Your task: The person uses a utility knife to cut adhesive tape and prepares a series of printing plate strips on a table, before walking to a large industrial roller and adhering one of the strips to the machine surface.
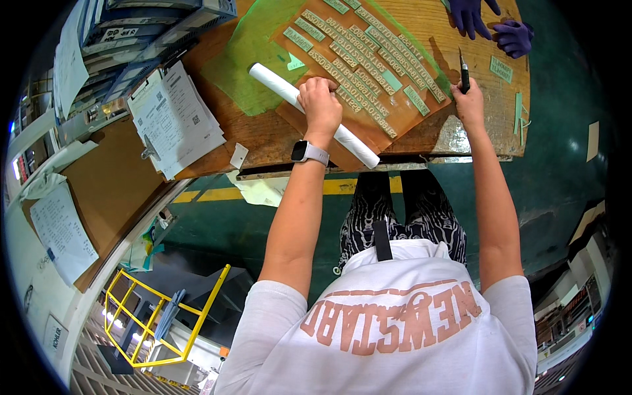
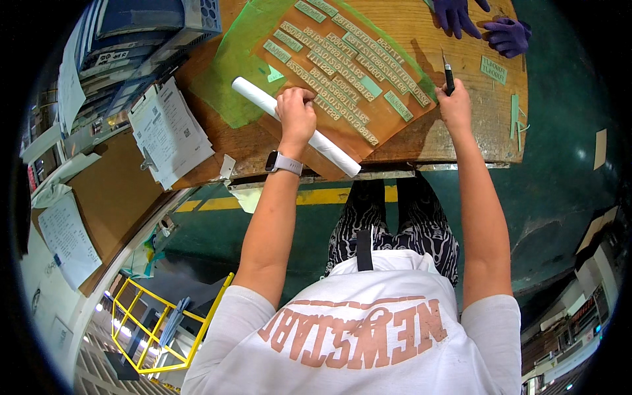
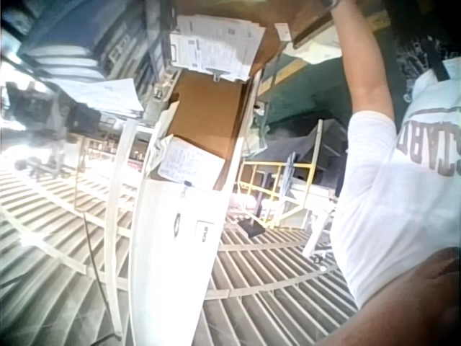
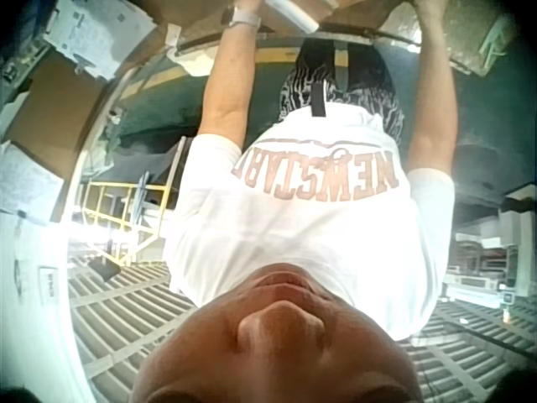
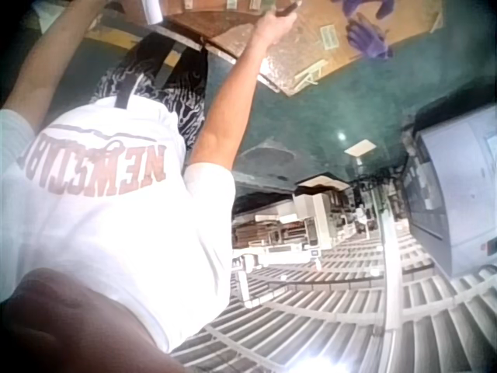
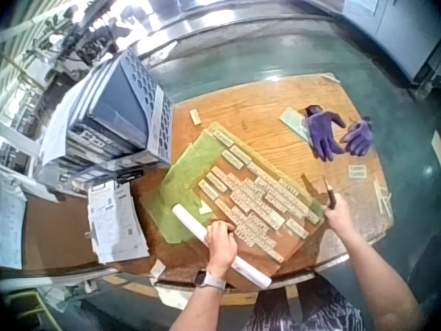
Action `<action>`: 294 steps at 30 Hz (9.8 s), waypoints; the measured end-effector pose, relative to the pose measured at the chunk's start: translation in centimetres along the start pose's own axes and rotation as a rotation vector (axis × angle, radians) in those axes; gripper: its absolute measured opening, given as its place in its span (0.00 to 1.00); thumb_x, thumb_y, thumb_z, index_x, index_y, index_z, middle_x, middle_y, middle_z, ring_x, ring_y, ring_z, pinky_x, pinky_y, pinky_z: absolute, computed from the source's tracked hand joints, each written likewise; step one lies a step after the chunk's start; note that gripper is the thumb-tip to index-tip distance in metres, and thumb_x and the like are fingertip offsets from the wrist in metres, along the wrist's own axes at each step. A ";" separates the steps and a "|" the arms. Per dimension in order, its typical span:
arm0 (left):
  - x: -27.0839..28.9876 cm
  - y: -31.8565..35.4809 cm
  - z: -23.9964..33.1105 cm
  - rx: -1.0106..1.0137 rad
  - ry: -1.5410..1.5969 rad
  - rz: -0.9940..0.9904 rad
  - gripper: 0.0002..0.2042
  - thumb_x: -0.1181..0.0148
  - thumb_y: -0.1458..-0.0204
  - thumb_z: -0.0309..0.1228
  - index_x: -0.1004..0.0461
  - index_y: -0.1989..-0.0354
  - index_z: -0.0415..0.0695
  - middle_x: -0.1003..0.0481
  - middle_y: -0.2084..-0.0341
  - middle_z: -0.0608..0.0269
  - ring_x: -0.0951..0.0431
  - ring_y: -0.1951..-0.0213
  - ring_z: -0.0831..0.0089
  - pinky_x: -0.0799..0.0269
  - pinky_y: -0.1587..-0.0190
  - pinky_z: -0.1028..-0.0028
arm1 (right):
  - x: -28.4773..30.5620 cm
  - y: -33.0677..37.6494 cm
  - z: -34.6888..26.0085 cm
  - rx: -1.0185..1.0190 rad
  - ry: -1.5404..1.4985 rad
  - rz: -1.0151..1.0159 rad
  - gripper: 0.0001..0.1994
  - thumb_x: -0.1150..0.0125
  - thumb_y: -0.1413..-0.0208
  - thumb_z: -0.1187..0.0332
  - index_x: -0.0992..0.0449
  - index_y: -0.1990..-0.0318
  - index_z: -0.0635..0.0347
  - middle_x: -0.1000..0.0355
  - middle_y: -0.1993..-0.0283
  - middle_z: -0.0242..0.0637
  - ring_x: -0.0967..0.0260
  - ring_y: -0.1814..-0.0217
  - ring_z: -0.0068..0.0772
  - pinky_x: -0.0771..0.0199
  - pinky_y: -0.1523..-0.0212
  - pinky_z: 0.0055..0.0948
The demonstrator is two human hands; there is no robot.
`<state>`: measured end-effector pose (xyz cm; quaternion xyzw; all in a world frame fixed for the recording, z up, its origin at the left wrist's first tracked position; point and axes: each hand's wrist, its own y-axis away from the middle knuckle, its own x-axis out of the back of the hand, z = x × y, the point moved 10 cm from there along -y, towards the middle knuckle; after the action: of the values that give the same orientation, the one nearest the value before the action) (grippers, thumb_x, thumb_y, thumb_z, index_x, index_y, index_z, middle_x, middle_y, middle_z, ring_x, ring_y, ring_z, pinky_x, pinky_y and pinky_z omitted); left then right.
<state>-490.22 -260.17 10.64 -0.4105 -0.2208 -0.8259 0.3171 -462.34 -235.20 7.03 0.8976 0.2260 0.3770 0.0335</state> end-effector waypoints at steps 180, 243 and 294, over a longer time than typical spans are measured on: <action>1.2 0.9 -0.1 -0.086 -0.057 0.217 0.10 0.50 0.49 0.26 0.25 0.60 0.48 0.27 0.63 0.63 0.29 0.54 0.62 0.36 0.49 0.64 | -15.8 12.7 -17.4 0.204 0.603 -0.729 0.13 0.53 0.41 0.66 0.43 0.55 0.65 0.28 0.68 0.64 0.30 0.61 0.66 0.32 0.61 0.56; 0.5 -0.9 -0.4 -0.028 -0.112 0.173 0.06 0.49 0.50 0.28 0.25 0.66 0.50 0.26 0.66 0.63 0.27 0.56 0.64 0.34 0.52 0.65 | -14.5 14.4 -15.3 0.159 0.754 -0.771 0.12 0.55 0.42 0.68 0.43 0.58 0.69 0.28 0.71 0.64 0.27 0.73 0.59 0.28 0.70 0.52; 1.2 -0.5 -0.3 -0.106 -0.132 0.243 0.08 0.48 0.51 0.28 0.26 0.63 0.50 0.26 0.68 0.65 0.25 0.58 0.65 0.29 0.56 0.65 | -16.3 12.6 -19.0 0.176 0.676 -0.734 0.12 0.54 0.41 0.66 0.42 0.59 0.68 0.28 0.69 0.64 0.29 0.65 0.66 0.31 0.63 0.55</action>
<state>-491.28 -260.42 11.38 -0.5040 -0.1459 -0.7630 0.3775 -480.70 -255.64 12.69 0.5862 0.5557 0.5894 0.0128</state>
